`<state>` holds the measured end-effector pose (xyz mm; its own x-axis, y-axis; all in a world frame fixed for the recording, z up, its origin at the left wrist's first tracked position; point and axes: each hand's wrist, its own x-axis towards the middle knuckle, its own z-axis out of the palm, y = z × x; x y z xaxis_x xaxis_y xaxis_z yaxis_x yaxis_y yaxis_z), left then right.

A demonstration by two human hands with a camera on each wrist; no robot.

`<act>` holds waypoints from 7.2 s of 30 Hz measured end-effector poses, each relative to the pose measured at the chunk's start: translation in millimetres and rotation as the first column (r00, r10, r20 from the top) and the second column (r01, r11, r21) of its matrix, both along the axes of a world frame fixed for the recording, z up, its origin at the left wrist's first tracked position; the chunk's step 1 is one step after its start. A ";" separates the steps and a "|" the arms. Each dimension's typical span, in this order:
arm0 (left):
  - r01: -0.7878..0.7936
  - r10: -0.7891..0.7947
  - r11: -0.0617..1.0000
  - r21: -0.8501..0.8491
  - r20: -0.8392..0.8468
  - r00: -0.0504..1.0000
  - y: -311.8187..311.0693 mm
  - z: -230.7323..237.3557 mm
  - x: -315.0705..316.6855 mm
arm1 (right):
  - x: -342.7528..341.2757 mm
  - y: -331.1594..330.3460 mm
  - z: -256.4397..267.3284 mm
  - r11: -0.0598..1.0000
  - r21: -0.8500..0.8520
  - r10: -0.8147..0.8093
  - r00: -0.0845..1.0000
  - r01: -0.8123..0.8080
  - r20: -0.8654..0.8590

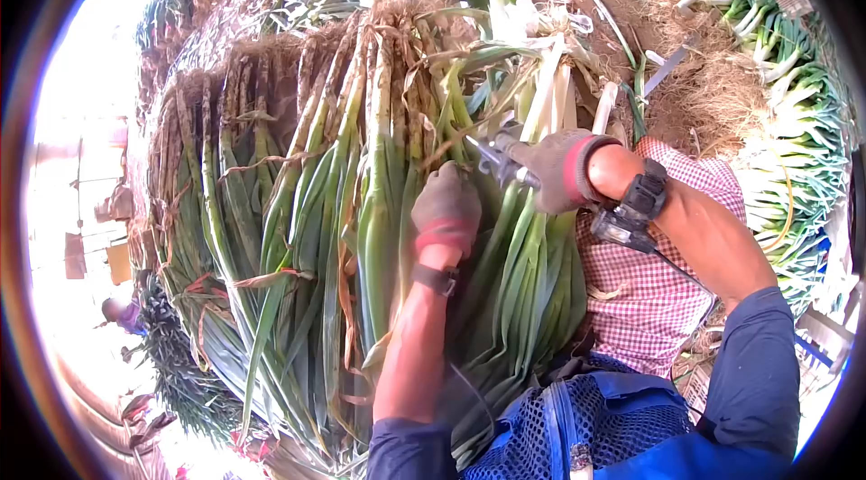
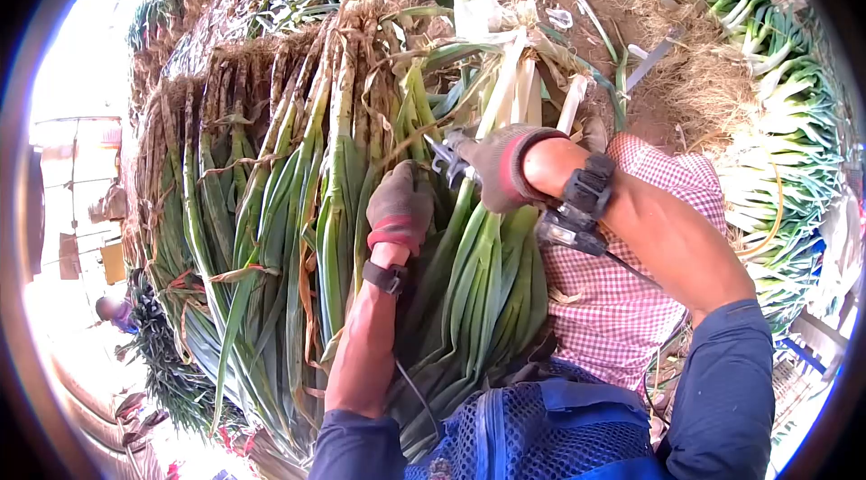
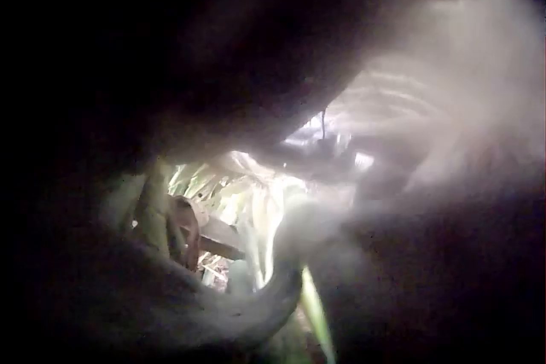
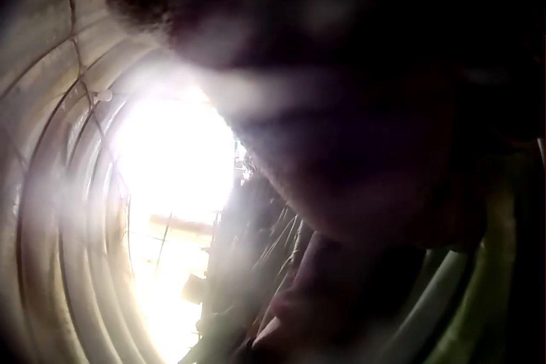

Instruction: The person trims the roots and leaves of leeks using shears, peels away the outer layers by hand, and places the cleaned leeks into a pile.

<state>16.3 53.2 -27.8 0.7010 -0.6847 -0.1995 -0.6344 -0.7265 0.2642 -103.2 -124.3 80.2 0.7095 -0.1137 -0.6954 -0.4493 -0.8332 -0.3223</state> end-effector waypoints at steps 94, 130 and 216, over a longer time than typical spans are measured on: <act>0.054 -0.119 0.989 -0.140 -0.512 0.851 -17.9 -21.6 -40.3 | -48.5 6.1 44.9 0.997 0.026 -0.061 0.987 0.066 -0.146; -0.294 0.121 0.939 -0.181 -0.625 0.771 -24.8 -68.9 -26.0 | 32.7 -45.3 -23.8 0.932 -0.232 -0.263 0.960 0.278 0.097; 0.060 -0.130 0.985 -0.161 -0.467 0.875 -4.2 -41.9 -52.5 | -64.7 29.7 20.8 0.991 0.000 -0.132 0.983 0.133 0.131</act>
<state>-36.1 48.9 -69.8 0.4758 -0.7879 -0.3910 -0.4715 -0.6037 0.6428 -167.8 -94.7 100.9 0.7723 -0.2182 -0.5966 -0.5103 -0.7724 -0.3781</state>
